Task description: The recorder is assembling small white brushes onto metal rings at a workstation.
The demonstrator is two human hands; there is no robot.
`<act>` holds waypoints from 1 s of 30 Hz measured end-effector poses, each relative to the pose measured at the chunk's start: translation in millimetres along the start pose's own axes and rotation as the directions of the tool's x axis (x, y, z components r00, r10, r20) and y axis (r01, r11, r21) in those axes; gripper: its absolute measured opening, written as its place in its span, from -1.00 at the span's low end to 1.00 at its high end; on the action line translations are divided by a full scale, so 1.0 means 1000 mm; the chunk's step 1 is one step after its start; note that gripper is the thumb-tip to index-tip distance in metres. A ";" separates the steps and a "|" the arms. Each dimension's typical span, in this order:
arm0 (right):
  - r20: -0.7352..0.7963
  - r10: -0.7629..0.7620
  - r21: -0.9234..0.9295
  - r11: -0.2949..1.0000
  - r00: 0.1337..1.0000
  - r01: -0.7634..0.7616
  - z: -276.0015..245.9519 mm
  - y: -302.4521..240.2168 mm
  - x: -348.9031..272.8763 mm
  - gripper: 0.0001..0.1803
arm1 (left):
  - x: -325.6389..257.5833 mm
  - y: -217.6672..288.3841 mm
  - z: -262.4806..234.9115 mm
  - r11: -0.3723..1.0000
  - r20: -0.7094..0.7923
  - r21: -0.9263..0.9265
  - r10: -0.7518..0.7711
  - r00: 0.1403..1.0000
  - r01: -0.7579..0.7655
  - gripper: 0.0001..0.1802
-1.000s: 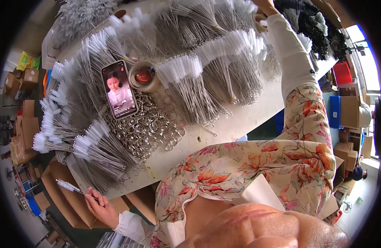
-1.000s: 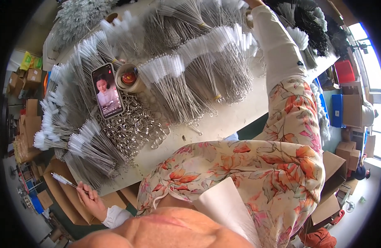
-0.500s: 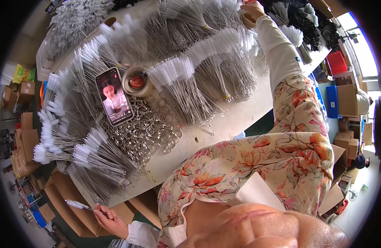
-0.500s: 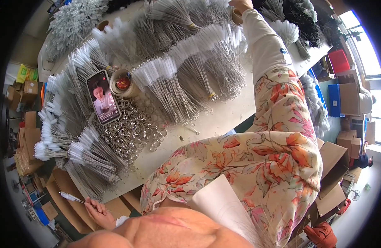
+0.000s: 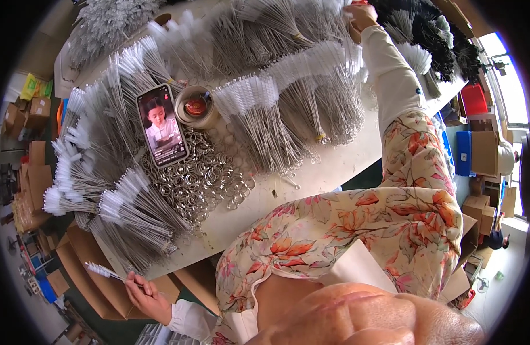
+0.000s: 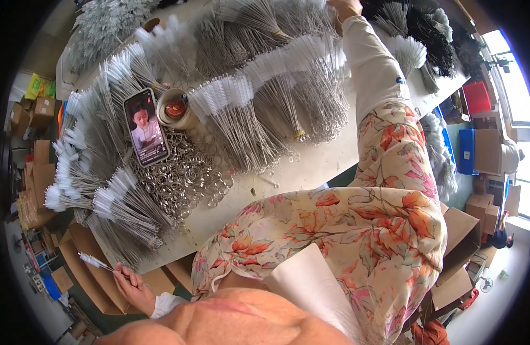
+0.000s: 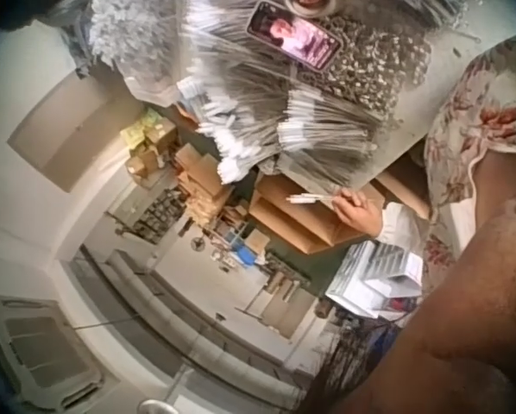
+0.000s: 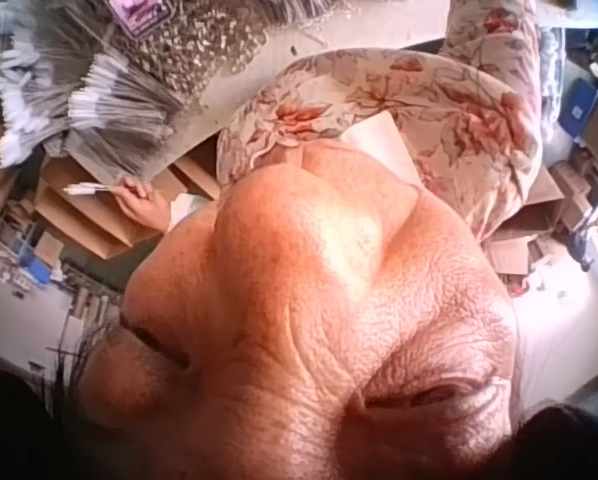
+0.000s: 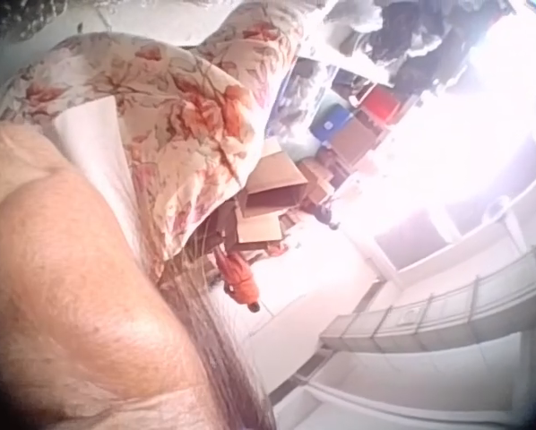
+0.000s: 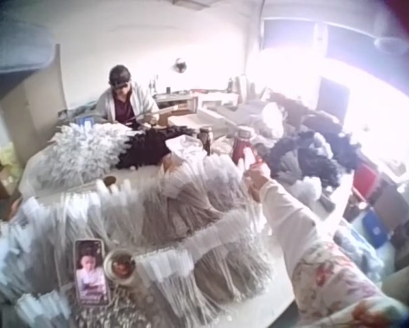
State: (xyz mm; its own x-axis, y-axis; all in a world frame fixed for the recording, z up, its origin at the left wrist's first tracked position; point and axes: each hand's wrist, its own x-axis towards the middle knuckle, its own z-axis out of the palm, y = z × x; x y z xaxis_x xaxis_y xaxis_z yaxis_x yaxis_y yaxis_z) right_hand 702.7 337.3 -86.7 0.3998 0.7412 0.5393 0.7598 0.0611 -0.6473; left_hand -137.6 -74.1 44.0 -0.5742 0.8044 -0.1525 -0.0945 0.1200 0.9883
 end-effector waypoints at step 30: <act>0.740 -0.588 -0.394 0.012 0.325 0.919 0.184 -0.275 -0.031 -0.82 | -0.022 -0.030 -0.021 0.971 -0.112 -0.230 0.041 0.993 -0.066 -0.67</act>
State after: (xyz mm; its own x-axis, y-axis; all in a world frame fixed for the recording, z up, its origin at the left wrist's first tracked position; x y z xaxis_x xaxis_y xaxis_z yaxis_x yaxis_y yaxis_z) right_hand 387.2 420.3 -24.4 -0.6969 0.6997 0.1571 0.5784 0.4188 0.7001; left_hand -139.6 -107.9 17.6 -0.6652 0.7382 -0.1117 -0.2405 -0.0702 0.9681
